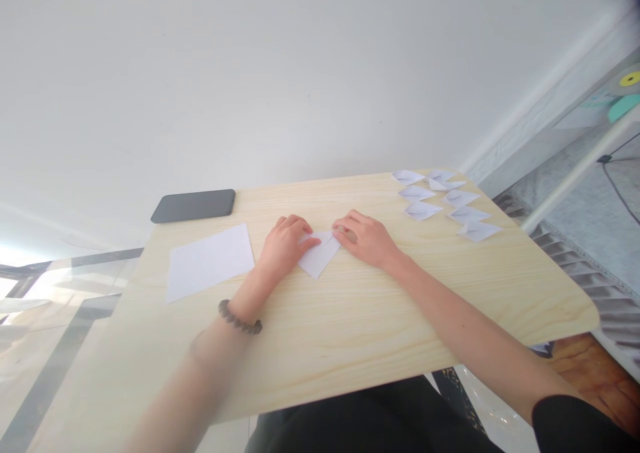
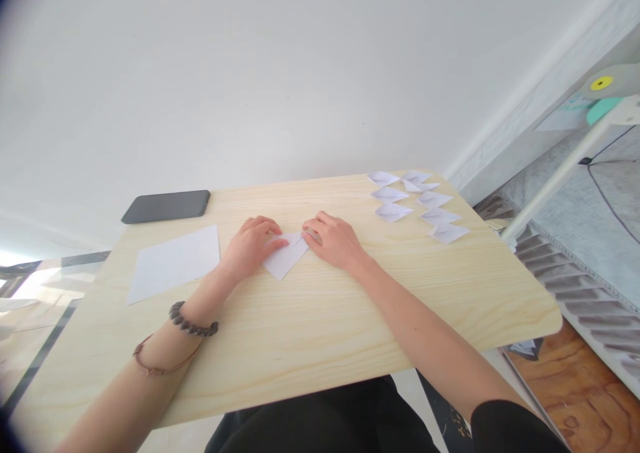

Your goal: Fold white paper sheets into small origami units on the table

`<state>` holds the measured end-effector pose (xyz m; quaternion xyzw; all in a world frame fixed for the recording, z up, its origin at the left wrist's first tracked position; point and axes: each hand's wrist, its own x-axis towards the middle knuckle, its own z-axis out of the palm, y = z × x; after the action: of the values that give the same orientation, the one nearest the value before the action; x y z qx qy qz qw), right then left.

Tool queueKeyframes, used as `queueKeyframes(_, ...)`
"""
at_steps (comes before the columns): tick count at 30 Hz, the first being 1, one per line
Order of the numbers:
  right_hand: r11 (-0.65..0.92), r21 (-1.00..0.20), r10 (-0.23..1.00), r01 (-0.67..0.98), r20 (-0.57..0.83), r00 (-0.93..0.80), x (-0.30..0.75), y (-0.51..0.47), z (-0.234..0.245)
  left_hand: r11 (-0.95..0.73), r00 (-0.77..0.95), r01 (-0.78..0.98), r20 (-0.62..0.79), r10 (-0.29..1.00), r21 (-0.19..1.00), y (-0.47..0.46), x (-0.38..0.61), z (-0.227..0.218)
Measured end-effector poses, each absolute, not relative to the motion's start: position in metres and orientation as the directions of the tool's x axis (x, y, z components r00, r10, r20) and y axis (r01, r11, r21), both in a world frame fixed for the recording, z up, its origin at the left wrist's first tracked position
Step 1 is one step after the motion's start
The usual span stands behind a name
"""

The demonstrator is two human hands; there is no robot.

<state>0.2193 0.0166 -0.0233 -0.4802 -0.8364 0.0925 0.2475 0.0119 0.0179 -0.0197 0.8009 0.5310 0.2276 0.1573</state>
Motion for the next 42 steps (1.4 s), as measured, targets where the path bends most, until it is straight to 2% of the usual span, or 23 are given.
queueKeyframes(4,0.548,-0.406,0.834,0.732,0.328,-0.443,0.213,0.018,-0.025,-0.355,0.326,0.712,0.162,0.931,0.606,0.020,0.010,-0.024)
queueKeyframes(11,0.643,-0.504,0.763,0.576,0.354,-0.542,0.204,0.015,-0.020,-0.366,0.379,0.647,0.135,0.916,0.669,0.011,0.014,-0.014)
queueKeyframes(17,0.647,-0.562,0.749,0.515,0.344,-0.566,0.206,0.012,-0.017,-0.323,0.377,0.553,0.115,0.919,0.768,0.007,0.016,-0.010)
queueKeyframes(25,0.549,-0.644,0.819,0.533,0.289,-0.495,0.233,0.018,-0.018,-0.162,0.263,0.541,0.016,0.965,0.825,0.009,0.002,-0.009)
queueKeyframes(34,0.578,-0.661,0.791,0.478,0.310,-0.528,0.208,0.011,-0.015,-0.218,0.351,0.540,0.018,0.936,0.813,0.003,0.015,-0.005)
queueKeyframes(38,0.574,-0.665,0.780,0.477,0.270,-0.564,0.210,0.011,-0.014,-0.242,0.363,0.535,0.039,0.931,0.810,0.004,0.013,-0.006)
queueKeyframes(42,0.545,-0.670,0.791,0.505,0.212,-0.574,0.222,0.014,-0.010,-0.192,0.327,0.537,0.007,0.945,0.822,0.005,0.008,-0.004)
